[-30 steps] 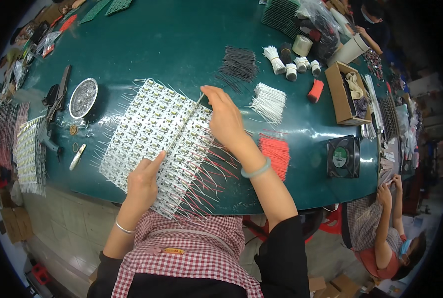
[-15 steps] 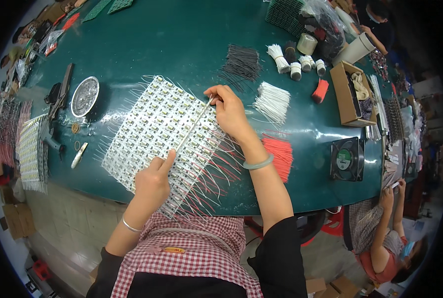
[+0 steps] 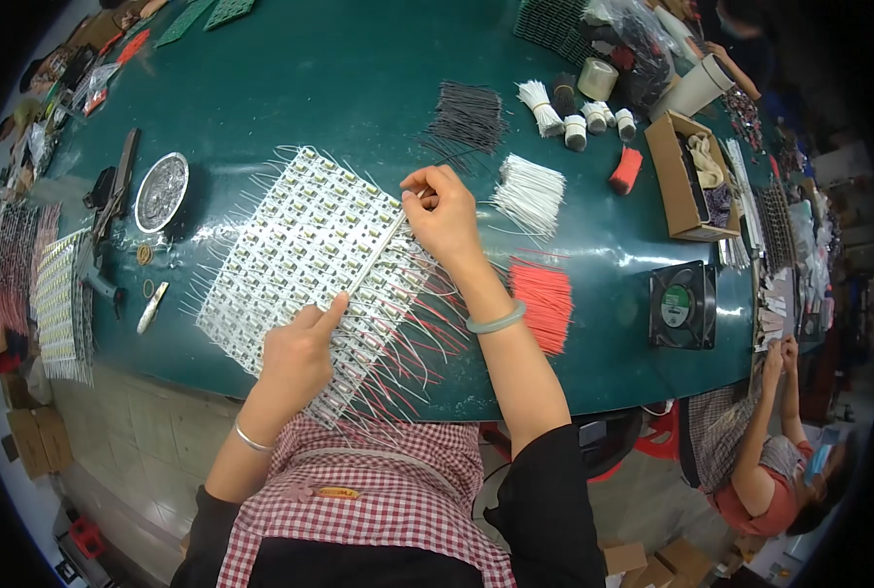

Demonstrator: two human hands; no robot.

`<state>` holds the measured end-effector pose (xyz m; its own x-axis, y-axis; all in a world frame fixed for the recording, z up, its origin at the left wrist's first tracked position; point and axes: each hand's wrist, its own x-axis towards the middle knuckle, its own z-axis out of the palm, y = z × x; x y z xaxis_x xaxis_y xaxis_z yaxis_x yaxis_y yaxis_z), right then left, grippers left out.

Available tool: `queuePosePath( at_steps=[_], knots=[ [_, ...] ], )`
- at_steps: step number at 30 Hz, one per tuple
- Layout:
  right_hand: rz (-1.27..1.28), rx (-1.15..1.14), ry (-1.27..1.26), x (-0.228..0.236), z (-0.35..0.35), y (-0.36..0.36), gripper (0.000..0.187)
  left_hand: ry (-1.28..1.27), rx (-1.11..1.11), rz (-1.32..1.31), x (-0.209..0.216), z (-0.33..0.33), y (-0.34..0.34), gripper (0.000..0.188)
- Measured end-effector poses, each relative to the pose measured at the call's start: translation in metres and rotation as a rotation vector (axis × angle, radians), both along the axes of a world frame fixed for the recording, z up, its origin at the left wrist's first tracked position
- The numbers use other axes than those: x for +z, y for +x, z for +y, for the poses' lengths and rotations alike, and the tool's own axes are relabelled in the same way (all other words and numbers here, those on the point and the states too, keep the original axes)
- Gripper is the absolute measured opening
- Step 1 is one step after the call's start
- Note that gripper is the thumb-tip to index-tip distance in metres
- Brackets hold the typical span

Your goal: The person uses a soldering iron to attach red and white wires to a large LED panel. They pick up individual wires, position them on the panel, and apply heat to secure them. The person occasionally uses a wooden stick to adjust the wires on the board.

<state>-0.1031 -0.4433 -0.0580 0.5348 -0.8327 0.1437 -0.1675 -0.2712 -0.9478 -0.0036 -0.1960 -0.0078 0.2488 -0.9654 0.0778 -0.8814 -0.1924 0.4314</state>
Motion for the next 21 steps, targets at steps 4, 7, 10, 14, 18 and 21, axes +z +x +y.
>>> queuePosePath(
  at_steps=[4, 7, 10, 14, 18, 21],
  knots=[
    [0.079, -0.102, -0.686, 0.012, 0.002, -0.001, 0.009, 0.043, -0.003, 0.002, 0.003, -0.002, -0.001, 0.058],
    [0.069, -0.018, -0.660, 0.033, 0.018, -0.005, 0.010, 0.006, 0.009, 0.072, -0.003, 0.003, 0.002, 0.059],
    [0.142, 0.129, -0.665, 0.045, 0.034, -0.012, 0.015, 0.031, -0.001, 0.080, -0.003, 0.004, 0.005, 0.059],
    [0.308, 0.275, -0.722, 0.036, 0.055, -0.024, 0.034, 0.081, -0.054, 0.012, 0.009, -0.003, 0.006, 0.060],
    [0.385, 0.194, -0.740, 0.028, 0.067, -0.033, 0.041, 0.078, -0.065, -0.026, 0.004, -0.003, 0.005, 0.063],
    [0.429, 0.186, -0.782, 0.026, 0.067, -0.038, 0.047, 0.091, -0.049, -0.040, 0.001, -0.002, 0.003, 0.064]
  ],
)
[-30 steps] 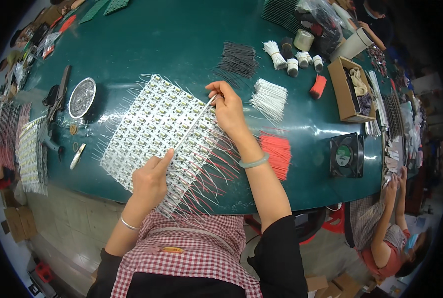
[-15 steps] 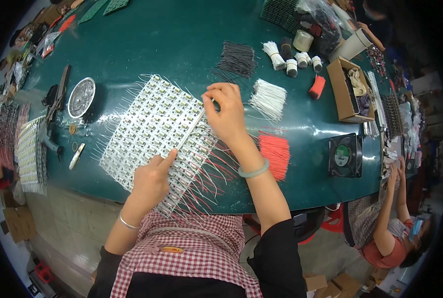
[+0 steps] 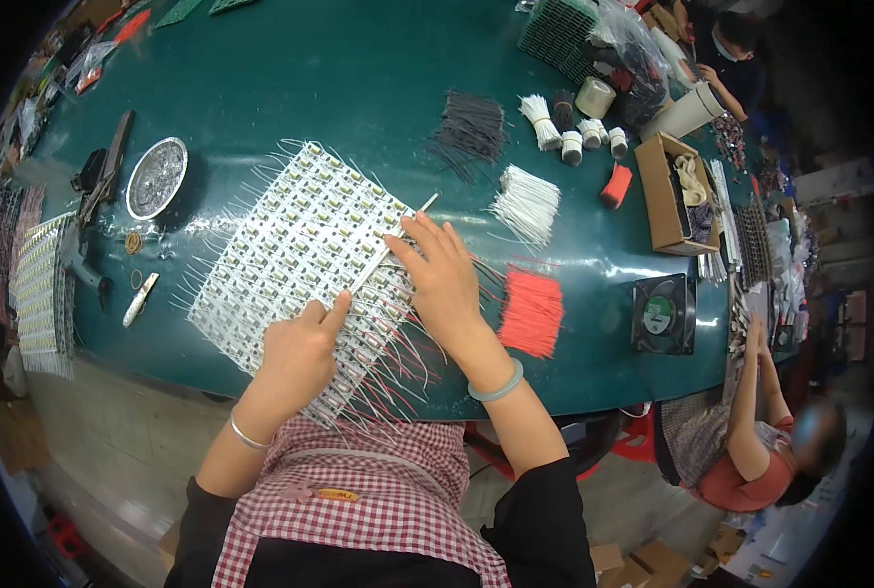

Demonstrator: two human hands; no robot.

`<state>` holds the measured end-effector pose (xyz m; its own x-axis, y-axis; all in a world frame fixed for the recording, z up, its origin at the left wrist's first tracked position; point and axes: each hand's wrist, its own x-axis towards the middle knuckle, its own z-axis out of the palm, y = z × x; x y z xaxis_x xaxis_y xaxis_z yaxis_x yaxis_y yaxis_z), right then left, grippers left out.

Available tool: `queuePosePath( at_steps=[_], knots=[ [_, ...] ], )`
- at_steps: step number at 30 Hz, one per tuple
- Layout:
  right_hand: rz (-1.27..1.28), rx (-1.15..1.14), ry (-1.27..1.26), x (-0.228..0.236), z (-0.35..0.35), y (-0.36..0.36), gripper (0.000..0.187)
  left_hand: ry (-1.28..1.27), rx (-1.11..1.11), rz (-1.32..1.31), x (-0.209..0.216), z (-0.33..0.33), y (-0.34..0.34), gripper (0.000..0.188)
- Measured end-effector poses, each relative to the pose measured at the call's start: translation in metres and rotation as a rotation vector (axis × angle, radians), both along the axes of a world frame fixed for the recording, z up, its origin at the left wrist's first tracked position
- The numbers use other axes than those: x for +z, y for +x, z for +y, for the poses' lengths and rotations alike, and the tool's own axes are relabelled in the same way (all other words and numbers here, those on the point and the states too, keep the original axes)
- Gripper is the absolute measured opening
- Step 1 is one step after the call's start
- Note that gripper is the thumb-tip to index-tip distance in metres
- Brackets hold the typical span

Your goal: The person uses a soldering iron to attach red and white wires to a large LED panel. They pick up individual wires, position them on the panel, and apply heat to secure them. The person occasionally uses a wooden stick to adjust the wires on the board.

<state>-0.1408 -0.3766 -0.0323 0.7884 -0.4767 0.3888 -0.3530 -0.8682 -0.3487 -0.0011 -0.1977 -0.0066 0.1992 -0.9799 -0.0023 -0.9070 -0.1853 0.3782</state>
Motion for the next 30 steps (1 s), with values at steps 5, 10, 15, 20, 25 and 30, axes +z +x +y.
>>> queuePosePath(
  at_steps=[5, 10, 15, 20, 25, 30],
  knots=[
    [0.014, -0.002, -0.013, -0.007, -0.003, -0.001, 0.047, 0.010, -0.056, -0.029, 0.002, -0.001, -0.002, 0.062],
    [0.040, 0.005, -0.031, -0.006, 0.001, 0.000, 0.044, -0.022, -0.058, -0.052, -0.002, 0.004, -0.003, 0.061],
    [-0.029, -0.034, 0.125, -0.008, -0.007, 0.003, 0.050, -0.015, -0.055, -0.108, -0.016, 0.007, -0.006, 0.068],
    [0.070, -0.080, 0.014, -0.015, -0.002, 0.002, 0.062, -0.026, -0.004, -0.024, -0.018, 0.006, -0.003, 0.066],
    [-0.049, -0.104, 0.082, -0.011, -0.006, -0.013, 0.060, -0.279, 0.115, 0.215, -0.018, 0.022, 0.017, 0.057],
    [0.165, -0.108, 0.082, 0.002, 0.036, -0.009, 0.069, -0.544, 0.286, 0.017, -0.010, 0.028, 0.081, 0.045]
  ],
)
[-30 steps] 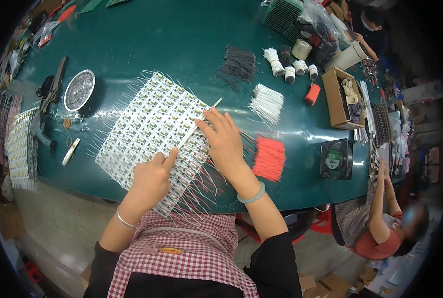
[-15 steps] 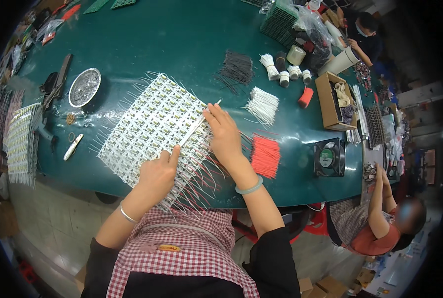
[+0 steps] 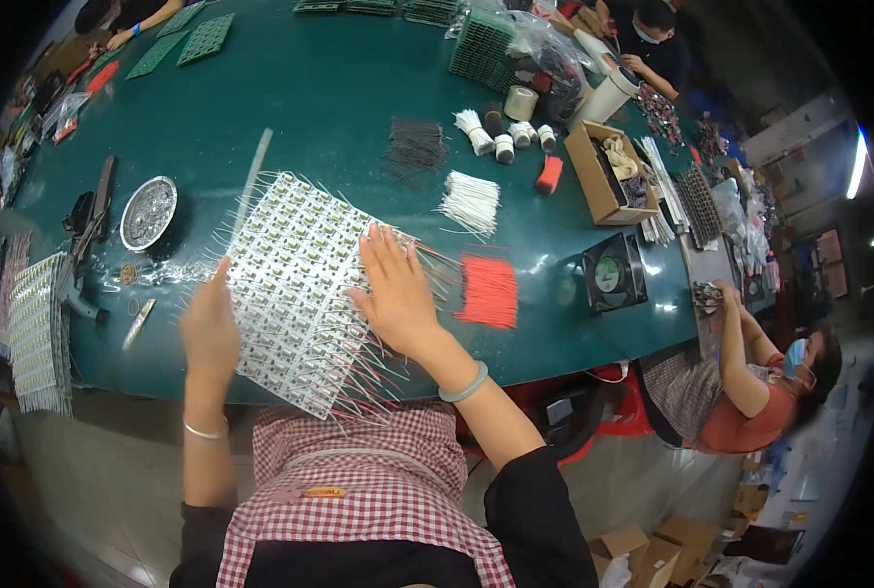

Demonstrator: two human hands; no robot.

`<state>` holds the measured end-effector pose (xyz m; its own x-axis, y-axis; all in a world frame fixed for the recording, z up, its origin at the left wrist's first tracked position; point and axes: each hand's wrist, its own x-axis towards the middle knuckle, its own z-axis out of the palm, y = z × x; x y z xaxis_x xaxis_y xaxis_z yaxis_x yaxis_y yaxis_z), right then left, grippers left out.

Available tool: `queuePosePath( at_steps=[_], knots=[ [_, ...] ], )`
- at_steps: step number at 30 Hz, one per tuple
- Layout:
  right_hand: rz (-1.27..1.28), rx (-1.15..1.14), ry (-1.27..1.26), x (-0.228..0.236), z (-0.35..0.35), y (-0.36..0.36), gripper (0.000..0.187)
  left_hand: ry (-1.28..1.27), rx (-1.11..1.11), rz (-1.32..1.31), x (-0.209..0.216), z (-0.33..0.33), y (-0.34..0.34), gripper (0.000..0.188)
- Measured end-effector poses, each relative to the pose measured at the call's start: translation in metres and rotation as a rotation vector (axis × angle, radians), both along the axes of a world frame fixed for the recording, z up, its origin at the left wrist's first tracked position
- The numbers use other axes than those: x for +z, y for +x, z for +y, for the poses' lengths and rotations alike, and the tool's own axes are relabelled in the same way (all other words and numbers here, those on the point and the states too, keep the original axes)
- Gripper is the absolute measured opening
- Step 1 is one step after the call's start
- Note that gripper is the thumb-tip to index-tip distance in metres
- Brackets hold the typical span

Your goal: The person uses a soldering iron to attach red and white wires to a large LED panel. They pick up individual wires, position them on the panel, and apply heat to secure them. The person occasionally uses a wooden stick to adjust the wires on the board.

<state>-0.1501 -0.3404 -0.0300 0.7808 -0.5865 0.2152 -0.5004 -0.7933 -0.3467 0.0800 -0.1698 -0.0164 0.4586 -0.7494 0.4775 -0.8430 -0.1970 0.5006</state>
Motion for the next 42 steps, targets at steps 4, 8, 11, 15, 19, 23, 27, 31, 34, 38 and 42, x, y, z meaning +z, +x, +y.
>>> queuePosePath(
  at_steps=[4, 8, 11, 15, 19, 23, 27, 31, 34, 38, 42],
  knots=[
    [0.123, 0.016, 0.020, -0.013, 0.006, -0.002, 0.079, 0.103, 0.142, -0.160, 0.003, -0.025, 0.062, 0.043],
    [0.135, 0.048, 0.000, -0.014, 0.004, 0.001, 0.080, 0.178, 0.164, -0.293, -0.014, -0.063, 0.114, 0.047],
    [0.131, 0.062, -0.029, -0.014, 0.000, 0.002, 0.080, 0.251, 0.136, -0.339, -0.024, -0.104, 0.127, 0.048],
    [0.132, 0.069, -0.043, -0.015, -0.001, 0.013, 0.080, 0.323, 0.092, -0.343, -0.039, -0.144, 0.142, 0.038],
    [0.054, 0.072, -0.010, -0.013, 0.000, 0.011, 0.072, 0.378, 0.109, -0.297, -0.035, -0.160, 0.140, 0.030],
    [-0.233, -0.017, -0.052, 0.013, 0.007, -0.013, 0.052, 0.302, 0.056, -0.428, -0.018, -0.133, 0.137, 0.034],
    [-0.321, -0.356, -0.167, 0.036, 0.010, -0.091, 0.035, -0.052, 0.094, -0.216, -0.003, -0.046, 0.132, 0.032],
    [-0.225, -0.375, -0.184, 0.036, 0.000, -0.130, 0.029, 0.090, 0.519, -0.138, -0.008, 0.074, 0.146, 0.034],
    [-0.192, -0.284, -0.162, 0.025, -0.004, -0.129, 0.030, 0.165, 0.764, -0.235, -0.045, 0.139, 0.172, 0.038],
    [-0.124, -0.281, -0.201, 0.025, -0.001, -0.133, 0.034, 0.273, 0.917, 0.027, -0.053, 0.153, 0.177, 0.059],
    [-0.139, -0.286, -0.250, 0.030, 0.007, -0.138, 0.035, 0.512, 0.973, 0.111, -0.035, 0.135, 0.186, 0.079]
  ],
)
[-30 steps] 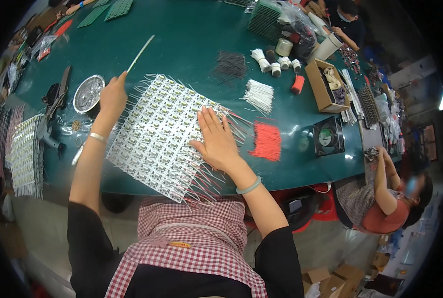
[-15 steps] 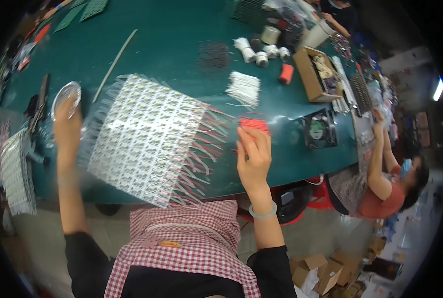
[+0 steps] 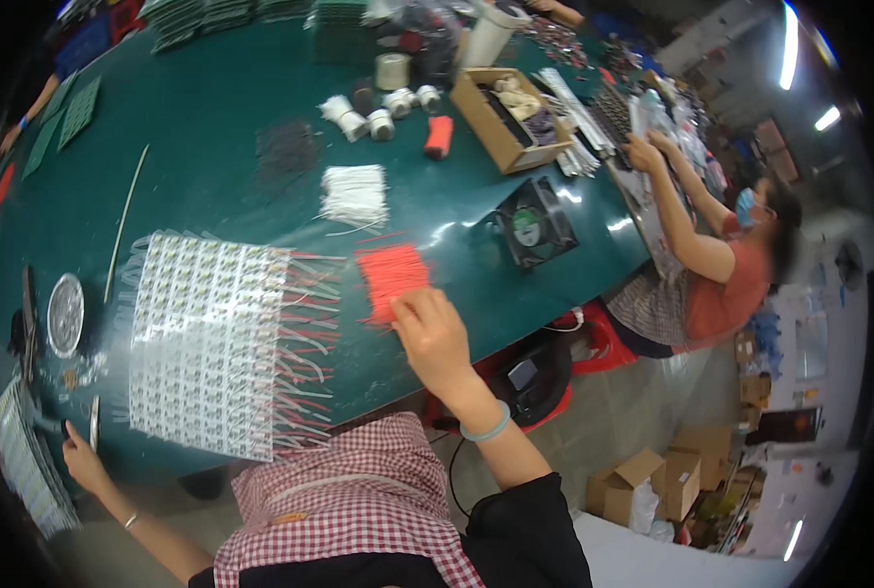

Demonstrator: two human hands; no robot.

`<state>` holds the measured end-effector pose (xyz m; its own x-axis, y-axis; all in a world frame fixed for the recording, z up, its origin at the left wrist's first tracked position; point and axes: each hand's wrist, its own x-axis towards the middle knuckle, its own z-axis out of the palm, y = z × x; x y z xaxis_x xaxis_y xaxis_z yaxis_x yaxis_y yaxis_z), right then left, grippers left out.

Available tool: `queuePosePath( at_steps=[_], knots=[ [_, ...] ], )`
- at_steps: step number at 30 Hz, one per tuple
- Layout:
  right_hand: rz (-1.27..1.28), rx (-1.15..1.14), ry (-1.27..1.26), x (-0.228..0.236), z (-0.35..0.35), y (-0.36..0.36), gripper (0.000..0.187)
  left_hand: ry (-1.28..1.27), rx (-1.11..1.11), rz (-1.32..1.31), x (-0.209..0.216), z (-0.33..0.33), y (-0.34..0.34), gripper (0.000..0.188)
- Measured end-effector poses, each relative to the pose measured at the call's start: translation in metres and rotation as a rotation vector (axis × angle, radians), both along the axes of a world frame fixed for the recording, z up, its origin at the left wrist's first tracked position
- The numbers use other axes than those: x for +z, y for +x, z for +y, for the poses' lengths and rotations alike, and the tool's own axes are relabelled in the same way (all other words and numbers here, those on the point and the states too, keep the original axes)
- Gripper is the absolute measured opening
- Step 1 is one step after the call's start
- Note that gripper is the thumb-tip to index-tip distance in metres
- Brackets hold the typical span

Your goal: The person uses a soldering iron to attach red and white wires to a large LED panel. They pick up individual wires, position them on the panel, and apply heat to secure them. The person occasionally uses a wooden stick to adjust the wires on the board.

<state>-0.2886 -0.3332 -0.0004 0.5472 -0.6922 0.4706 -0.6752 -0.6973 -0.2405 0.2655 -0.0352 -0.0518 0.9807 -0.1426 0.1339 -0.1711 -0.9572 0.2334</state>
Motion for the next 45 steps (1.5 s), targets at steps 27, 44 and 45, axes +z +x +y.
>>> queuePosePath(
  at_steps=[27, 44, 45],
  knots=[
    [-0.027, 0.075, -0.188, -0.027, -0.015, -0.013, 0.020, 0.105, 0.237, -0.001, -0.006, -0.009, 0.117, 0.085],
    [-0.080, 0.047, -0.025, -0.023, -0.011, -0.012, 0.023, -0.374, 0.132, -0.318, -0.059, 0.057, 0.197, 0.064],
    [-0.063, 0.039, -0.021, -0.021, -0.011, -0.014, 0.023, -0.359, 0.243, -0.393, -0.053, 0.043, 0.164, 0.055]
  ],
)
